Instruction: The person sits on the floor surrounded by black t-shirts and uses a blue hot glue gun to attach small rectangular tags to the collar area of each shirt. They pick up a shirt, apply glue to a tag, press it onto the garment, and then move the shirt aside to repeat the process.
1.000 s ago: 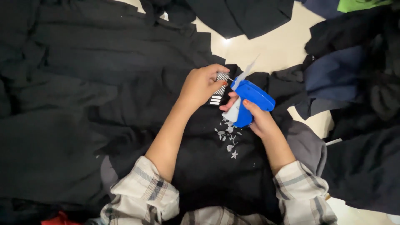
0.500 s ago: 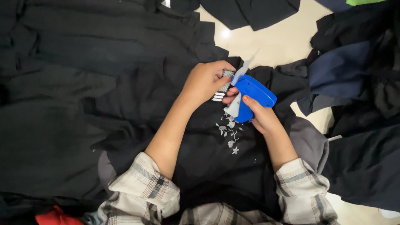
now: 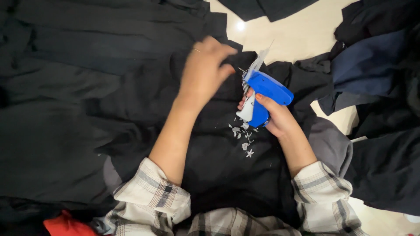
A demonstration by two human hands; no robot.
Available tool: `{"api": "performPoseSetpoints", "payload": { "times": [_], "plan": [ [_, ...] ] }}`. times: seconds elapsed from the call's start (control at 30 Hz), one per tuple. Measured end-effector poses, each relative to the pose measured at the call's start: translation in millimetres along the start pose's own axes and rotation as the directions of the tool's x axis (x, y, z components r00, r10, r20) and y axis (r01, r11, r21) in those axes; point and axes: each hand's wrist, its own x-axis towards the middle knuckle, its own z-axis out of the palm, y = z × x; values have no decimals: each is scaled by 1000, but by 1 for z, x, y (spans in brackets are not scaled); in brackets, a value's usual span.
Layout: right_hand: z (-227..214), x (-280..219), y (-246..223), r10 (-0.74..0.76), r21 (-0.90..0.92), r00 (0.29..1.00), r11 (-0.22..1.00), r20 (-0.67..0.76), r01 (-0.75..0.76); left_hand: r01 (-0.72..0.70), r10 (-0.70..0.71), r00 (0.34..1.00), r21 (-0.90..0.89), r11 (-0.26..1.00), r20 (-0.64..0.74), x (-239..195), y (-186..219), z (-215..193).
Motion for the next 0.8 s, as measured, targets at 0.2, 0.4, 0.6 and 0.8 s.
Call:
{"api": "performPoseSetpoints", "payload": {
  "times": [0.2,0.4,0.6,0.8],
  "plan": [
    [2,-2,-2,22,58,1000,998,14,-23,174,-55,961,439,881,-271,-6,-20,11],
    [3,-4,-2,37,43,999,998,23,-38,177,-67,969,475,862,-239,-7,-26,16],
    [6,-5,-2,52,12,998,999,21,-52,117,-32,978,413,903,-206,-6,-25,16],
    [8,2,12,5,181,992,983,127,-28,102,-66,978,183,978,-196,-2,-17,11]
  ]
}}
